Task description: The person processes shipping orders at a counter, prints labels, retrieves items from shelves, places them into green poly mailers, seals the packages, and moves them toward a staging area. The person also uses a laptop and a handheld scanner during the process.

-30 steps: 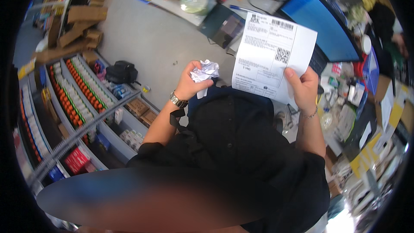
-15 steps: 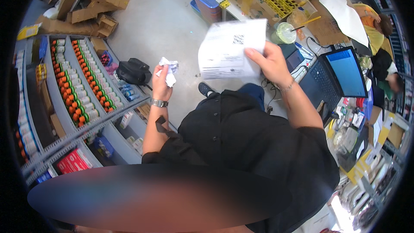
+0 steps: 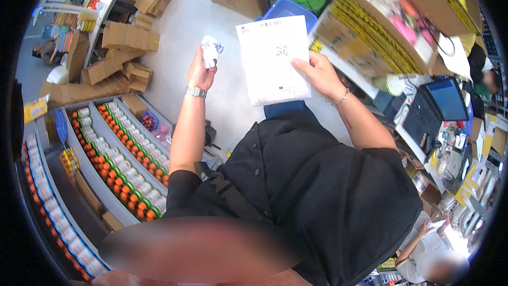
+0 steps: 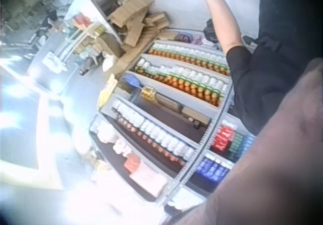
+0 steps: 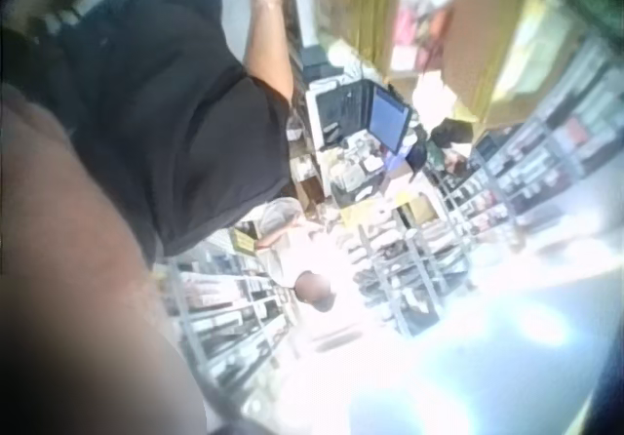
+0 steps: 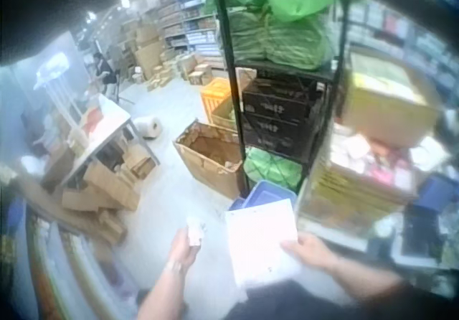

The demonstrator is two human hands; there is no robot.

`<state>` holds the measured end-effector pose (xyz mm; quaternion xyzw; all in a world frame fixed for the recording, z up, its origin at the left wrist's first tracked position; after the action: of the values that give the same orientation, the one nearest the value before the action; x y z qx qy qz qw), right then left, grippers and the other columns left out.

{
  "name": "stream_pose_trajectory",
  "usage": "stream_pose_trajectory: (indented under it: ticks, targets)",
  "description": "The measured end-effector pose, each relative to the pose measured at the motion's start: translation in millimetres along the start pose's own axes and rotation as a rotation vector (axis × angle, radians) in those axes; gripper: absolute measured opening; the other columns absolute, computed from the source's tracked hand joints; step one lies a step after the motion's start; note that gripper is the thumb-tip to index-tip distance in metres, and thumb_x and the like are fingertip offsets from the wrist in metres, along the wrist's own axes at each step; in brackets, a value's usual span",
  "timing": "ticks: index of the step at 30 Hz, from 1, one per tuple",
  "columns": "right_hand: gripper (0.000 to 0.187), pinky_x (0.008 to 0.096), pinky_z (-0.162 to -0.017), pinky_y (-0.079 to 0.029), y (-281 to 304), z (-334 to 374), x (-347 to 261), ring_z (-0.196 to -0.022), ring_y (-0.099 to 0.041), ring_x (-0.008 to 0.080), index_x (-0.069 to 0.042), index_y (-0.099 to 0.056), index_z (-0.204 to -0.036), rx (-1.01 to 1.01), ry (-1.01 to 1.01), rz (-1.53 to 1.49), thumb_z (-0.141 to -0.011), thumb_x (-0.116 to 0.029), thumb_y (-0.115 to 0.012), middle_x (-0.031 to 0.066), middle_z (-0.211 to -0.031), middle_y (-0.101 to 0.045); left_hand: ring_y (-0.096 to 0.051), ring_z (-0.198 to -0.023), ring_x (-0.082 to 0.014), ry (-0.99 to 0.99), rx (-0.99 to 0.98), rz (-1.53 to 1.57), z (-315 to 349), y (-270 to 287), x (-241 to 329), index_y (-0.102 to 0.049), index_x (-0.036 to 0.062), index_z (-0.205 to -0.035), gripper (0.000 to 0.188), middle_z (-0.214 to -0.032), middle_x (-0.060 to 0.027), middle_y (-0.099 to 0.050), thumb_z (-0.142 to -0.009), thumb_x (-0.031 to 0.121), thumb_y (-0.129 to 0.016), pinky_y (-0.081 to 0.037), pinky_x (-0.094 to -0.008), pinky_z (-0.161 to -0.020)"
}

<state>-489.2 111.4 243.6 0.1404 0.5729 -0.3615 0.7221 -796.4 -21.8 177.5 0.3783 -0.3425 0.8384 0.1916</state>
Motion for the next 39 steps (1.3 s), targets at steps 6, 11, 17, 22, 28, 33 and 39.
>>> stream_pose_trajectory:
  ticks: [6, 11, 17, 22, 28, 33, 39]
  targets:
    - [0.028, 0.0261, -0.081, -0.048, -27, -133, -20, -0.091, -0.061, 0.0110, 0.002, -0.059, -0.112, 0.097, -0.066, -0.042, -0.092, -0.018, -0.060, 0.0058, -0.105, -0.065, -0.055, -0.062, -0.0093, 0.080, -0.021, -0.039, -172, -1, 68, -0.052, 0.0095, -0.105, 0.026, -0.085, -0.0015, -0.060, -0.096, 0.034, -0.053, -0.041, -0.0212, -0.046]
    - [0.027, 0.0255, -0.082, -0.047, -51, -207, -35, -0.093, -0.059, 0.0101, 0.004, -0.059, -0.113, 0.225, -0.006, -0.050, -0.093, -0.015, -0.058, 0.0054, -0.105, -0.064, -0.062, -0.076, -0.0126, 0.132, -0.029, -0.065, -320, -12, 119, -0.052, 0.0091, -0.107, 0.026, -0.092, -0.0037, -0.063, -0.093, 0.029, -0.060, -0.050, -0.0224, -0.053]
    - [0.024, 0.0253, -0.083, -0.046, -86, -284, -35, -0.093, -0.059, 0.0095, 0.001, -0.060, -0.111, 0.533, -0.077, -0.112, -0.094, -0.015, -0.057, 0.0057, -0.106, -0.066, -0.062, -0.092, -0.0218, 0.197, -0.211, -0.148, -481, -57, 168, -0.046, 0.0077, -0.124, 0.045, -0.116, -0.0095, -0.056, -0.093, 0.038, -0.058, -0.057, -0.0309, -0.069]
    - [0.026, 0.0255, -0.081, -0.047, -141, -353, -44, -0.093, -0.060, 0.0108, 0.003, -0.060, -0.111, 0.824, -0.009, -0.196, -0.093, -0.017, -0.058, 0.0069, -0.105, -0.066, -0.053, -0.111, -0.0379, 0.295, -0.298, -0.350, -565, -83, 220, -0.018, 0.0130, -0.147, 0.083, -0.145, -0.0182, -0.032, -0.087, 0.051, -0.061, -0.053, -0.0462, -0.084]
    - [0.027, 0.0256, -0.082, -0.047, -190, -436, -74, -0.094, -0.060, 0.0112, 0.004, -0.060, -0.111, 1.027, -0.018, -0.255, -0.093, -0.016, -0.058, 0.0076, -0.106, -0.065, -0.051, -0.116, -0.0261, 0.307, -0.504, -0.573, -674, -68, 266, -0.027, 0.0142, -0.147, 0.074, -0.134, -0.0074, -0.052, -0.088, 0.042, -0.062, -0.045, -0.0442, -0.090]
    - [0.026, 0.0257, -0.079, -0.048, -172, -518, -99, -0.090, -0.061, 0.0111, 0.004, -0.060, -0.110, 1.087, -0.019, -0.246, -0.092, -0.015, -0.060, 0.0076, -0.102, -0.066, -0.056, -0.111, -0.0209, 0.043, -0.820, -1.040, -753, -58, 301, -0.039, 0.0104, -0.141, 0.064, -0.122, -0.0088, -0.061, -0.089, 0.038, -0.063, -0.044, -0.0359, -0.092]
    - [0.026, 0.0260, -0.078, -0.049, -129, -628, -133, -0.089, -0.061, 0.0120, 0.005, -0.060, -0.110, 1.101, -0.002, -0.230, -0.091, -0.014, -0.060, 0.0089, -0.104, -0.066, -0.064, -0.091, -0.0152, 0.143, -0.780, -1.042, -805, -11, 378, -0.048, 0.0005, -0.131, 0.053, -0.110, -0.0130, -0.066, -0.088, 0.027, -0.065, -0.049, -0.0258, -0.079]
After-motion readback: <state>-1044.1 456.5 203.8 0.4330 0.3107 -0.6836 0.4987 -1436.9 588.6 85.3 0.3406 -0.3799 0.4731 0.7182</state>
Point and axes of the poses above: each hand's wrist, its own z-axis away from the middle knuckle, its own y-axis out of the back of the hand, x = y × z, the point moved 3 cm from there along -z, towards the middle knuckle
